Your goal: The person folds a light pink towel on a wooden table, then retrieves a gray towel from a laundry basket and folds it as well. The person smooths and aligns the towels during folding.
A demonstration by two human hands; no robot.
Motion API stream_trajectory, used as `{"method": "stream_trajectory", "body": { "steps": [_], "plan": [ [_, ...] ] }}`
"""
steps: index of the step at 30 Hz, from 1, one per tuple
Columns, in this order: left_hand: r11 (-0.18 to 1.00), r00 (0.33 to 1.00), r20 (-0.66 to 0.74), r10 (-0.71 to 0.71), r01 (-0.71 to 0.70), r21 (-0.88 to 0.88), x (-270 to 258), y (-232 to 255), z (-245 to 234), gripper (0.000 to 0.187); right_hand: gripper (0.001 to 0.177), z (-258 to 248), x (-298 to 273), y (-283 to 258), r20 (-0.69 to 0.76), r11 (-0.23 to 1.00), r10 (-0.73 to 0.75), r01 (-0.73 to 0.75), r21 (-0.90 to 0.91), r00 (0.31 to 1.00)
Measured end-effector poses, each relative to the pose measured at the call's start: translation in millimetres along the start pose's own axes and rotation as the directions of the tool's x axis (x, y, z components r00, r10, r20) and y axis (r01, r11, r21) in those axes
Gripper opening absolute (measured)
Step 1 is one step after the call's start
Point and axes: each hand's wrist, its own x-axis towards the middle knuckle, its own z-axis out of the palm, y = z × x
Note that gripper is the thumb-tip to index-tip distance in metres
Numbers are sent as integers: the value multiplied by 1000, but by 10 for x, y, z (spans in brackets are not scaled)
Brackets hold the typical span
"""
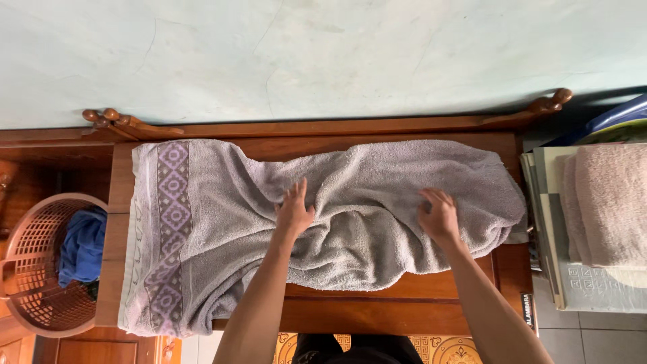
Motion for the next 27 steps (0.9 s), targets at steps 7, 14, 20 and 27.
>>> {"method": "stream_trajectory", "body": {
  "steps": [7, 14, 20, 27],
  "plan": [
    [983, 998, 44, 48, -39, -181, -19, -23, 174, 64, 28, 38, -312, 492, -247, 997, 68, -72, -10, 967],
    [978, 979, 78, 190, -182, -103, -50, 75, 178, 70, 30, -222, -641, 489, -612, 896, 158, -373, -241, 775],
    [1000, 970, 243, 19, -13, -24, 25, 103, 285, 86, 42, -373, -603, 404, -72, 148, 982, -474, 868, 176],
    [954, 969, 243, 54, -122, 274, 21, 336, 327, 94, 28, -555, -510, -76, 254, -68, 604, -268, 961, 756]
  ]
}}
